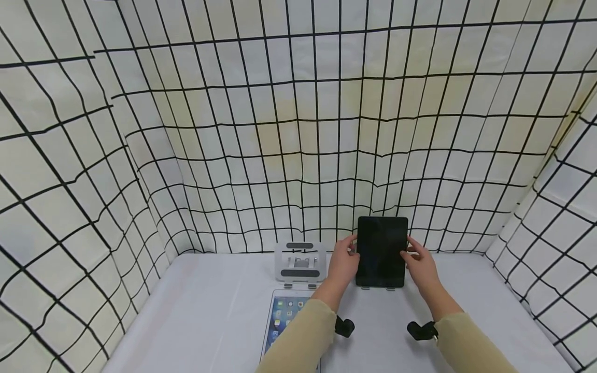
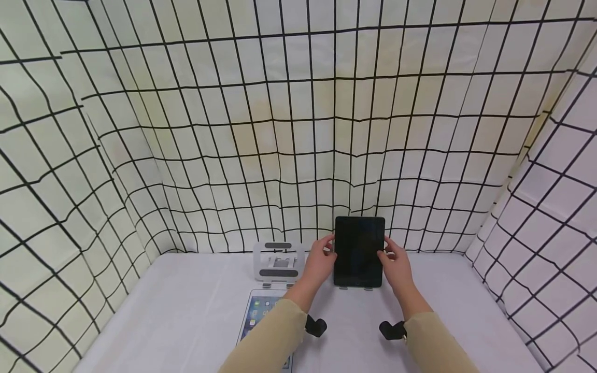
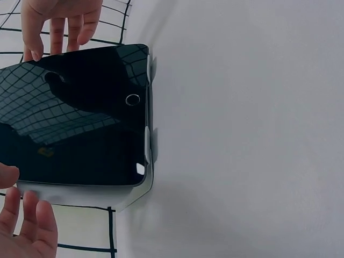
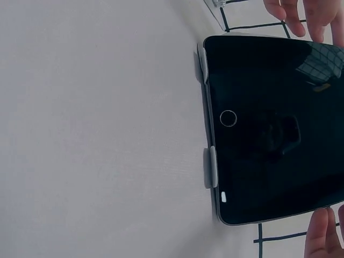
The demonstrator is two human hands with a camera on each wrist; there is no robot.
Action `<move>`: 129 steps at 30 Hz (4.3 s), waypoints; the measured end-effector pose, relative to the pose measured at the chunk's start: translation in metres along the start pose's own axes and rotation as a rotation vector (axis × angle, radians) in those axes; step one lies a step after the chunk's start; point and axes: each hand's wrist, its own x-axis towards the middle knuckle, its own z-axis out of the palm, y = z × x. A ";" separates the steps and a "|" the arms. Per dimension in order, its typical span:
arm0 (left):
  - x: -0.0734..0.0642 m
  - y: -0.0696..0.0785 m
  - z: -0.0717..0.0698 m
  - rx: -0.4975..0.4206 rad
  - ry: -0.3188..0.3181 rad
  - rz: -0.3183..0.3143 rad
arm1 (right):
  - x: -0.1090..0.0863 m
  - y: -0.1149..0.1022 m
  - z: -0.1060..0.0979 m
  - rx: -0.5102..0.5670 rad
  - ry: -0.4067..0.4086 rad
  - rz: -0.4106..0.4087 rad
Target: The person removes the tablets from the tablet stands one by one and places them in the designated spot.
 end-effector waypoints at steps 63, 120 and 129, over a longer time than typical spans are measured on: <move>0.004 -0.024 -0.005 -0.042 -0.127 0.099 | -0.004 0.012 0.000 -0.020 0.049 -0.093; -0.052 -0.011 -0.041 -0.061 -0.167 0.004 | -0.055 0.000 0.001 0.004 -0.097 -0.061; -0.059 -0.012 -0.045 -0.072 -0.181 0.018 | -0.062 0.001 -0.002 0.031 -0.135 -0.053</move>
